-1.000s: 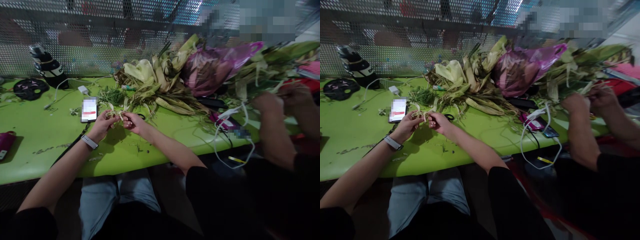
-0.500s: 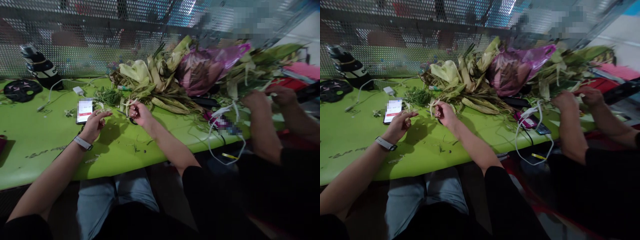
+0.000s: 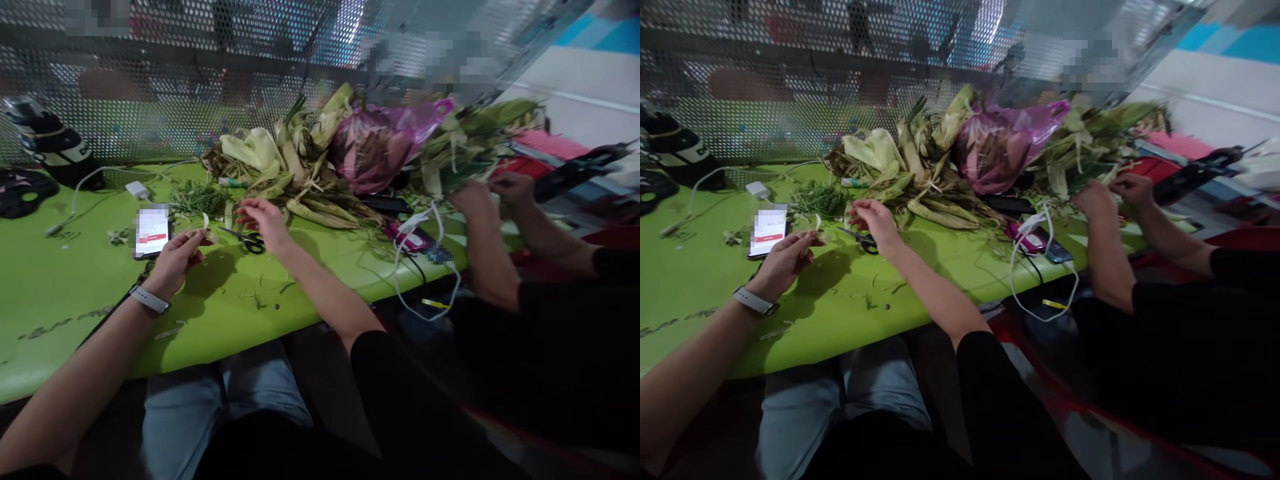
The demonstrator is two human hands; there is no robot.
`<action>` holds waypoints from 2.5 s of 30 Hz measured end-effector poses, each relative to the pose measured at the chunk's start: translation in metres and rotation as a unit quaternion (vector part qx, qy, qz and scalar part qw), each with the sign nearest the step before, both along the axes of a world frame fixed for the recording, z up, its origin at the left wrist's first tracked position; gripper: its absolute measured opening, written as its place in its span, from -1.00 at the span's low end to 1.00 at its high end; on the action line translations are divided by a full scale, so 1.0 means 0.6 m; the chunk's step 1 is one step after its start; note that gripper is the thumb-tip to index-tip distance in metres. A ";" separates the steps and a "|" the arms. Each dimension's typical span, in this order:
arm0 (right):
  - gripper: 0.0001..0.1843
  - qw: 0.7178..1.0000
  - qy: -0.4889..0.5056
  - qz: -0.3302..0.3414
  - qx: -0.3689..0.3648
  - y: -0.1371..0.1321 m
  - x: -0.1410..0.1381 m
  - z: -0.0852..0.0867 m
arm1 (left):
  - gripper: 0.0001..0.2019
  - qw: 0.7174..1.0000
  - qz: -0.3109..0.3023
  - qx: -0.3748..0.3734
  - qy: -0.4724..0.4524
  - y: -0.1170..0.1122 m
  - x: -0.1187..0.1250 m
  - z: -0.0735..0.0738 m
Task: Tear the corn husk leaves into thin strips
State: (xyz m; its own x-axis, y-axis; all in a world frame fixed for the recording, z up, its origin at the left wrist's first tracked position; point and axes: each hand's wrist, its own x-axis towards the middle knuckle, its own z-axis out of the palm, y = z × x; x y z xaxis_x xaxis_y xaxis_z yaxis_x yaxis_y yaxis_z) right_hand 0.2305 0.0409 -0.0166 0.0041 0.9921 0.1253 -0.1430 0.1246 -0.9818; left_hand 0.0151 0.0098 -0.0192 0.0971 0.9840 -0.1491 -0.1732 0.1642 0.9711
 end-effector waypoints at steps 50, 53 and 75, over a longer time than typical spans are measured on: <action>-0.81 0.951 -0.183 0.243 0.061 -0.050 -0.057 -0.021 | -0.73 0.962 -0.021 0.232 0.144 -0.005 0.000 -0.020; -0.78 0.961 -0.151 0.231 0.009 -0.051 -0.049 -0.013 | -0.70 0.965 -0.068 0.209 0.141 -0.005 -0.008 -0.015; -0.44 0.970 -0.221 0.078 0.069 -0.043 -0.049 -0.038 | -0.73 0.962 -0.117 0.189 0.160 -0.008 -0.008 -0.003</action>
